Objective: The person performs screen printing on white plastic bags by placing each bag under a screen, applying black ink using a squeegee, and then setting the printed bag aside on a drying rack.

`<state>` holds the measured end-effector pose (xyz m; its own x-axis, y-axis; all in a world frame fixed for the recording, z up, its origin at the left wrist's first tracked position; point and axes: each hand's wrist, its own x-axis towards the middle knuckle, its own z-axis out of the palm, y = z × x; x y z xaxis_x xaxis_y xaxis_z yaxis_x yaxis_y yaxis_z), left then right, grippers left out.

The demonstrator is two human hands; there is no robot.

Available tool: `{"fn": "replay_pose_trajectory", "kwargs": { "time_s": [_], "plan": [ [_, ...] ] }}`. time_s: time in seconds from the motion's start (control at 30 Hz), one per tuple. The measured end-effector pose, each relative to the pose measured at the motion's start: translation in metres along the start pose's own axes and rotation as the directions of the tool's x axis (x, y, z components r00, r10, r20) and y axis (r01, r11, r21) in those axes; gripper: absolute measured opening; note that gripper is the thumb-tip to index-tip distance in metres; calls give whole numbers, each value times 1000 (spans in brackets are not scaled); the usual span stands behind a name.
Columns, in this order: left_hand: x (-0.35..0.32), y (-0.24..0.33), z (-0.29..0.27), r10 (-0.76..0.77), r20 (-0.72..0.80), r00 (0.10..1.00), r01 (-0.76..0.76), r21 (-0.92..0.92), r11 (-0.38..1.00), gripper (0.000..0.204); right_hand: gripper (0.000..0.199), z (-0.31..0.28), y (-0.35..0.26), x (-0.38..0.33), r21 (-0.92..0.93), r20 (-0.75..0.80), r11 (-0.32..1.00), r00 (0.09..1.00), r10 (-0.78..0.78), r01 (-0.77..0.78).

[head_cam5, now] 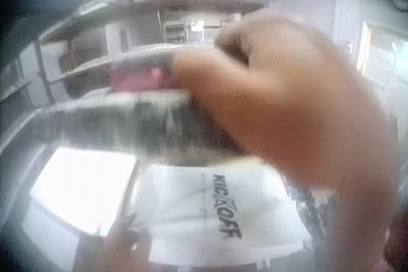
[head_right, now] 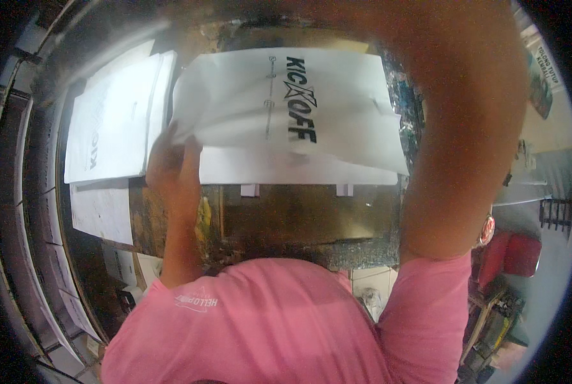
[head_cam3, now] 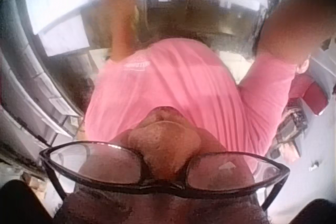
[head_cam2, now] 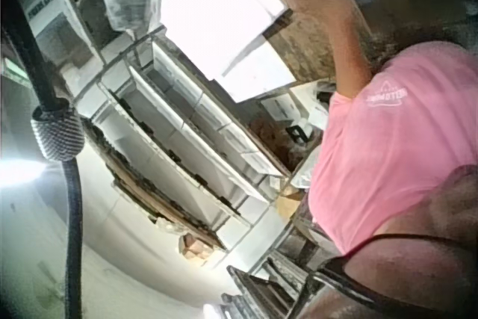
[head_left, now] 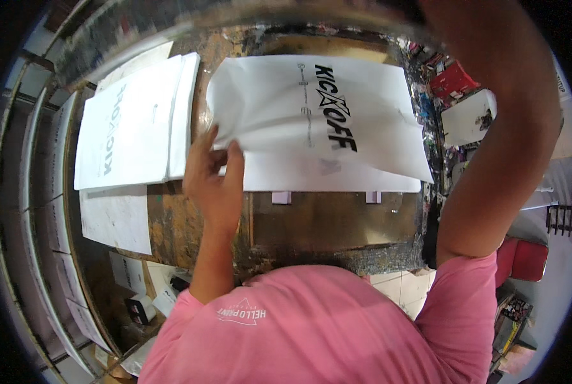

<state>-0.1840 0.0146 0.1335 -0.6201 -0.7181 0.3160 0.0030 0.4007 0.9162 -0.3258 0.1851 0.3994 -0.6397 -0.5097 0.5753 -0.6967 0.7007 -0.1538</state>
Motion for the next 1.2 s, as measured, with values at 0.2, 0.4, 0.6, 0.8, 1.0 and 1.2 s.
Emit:
{"fn": "replay_pose_trajectory", "kwargs": {
  "time_s": [0.2, 0.4, 0.6, 0.8, 1.0, 1.2],
  "plan": [
    [18, -43, -82, -136, -181, 974, 128, -58, 990, 44, 41, 12, 15, -6, -68, -49, 989, 990, -131, 128],
    [96, -115, -210, -38, -208, 977, 58, 88, 994, 60, 45, 21, 22, -16, -162, -140, 964, 962, -236, 213],
    [193, -164, -312, -75, -91, 993, 107, 426, 898, 72, 39, 20, 0, -26, -160, -117, 974, 977, -178, 158],
    [258, -194, -331, 449, -181, 875, 16, 938, 347, 84, 42, 21, 8, -31, -206, -128, 977, 988, -87, 60],
    [41, 15, -117, 122, 616, 778, 152, -373, 915, 70, 62, 35, 5, -67, -190, -146, 975, 979, -144, 115],
    [-89, 11, -89, -206, 621, 756, 634, -773, -3, 63, 60, 80, 1, -197, -3, 429, 973, 879, -209, 233]
  ]
}}
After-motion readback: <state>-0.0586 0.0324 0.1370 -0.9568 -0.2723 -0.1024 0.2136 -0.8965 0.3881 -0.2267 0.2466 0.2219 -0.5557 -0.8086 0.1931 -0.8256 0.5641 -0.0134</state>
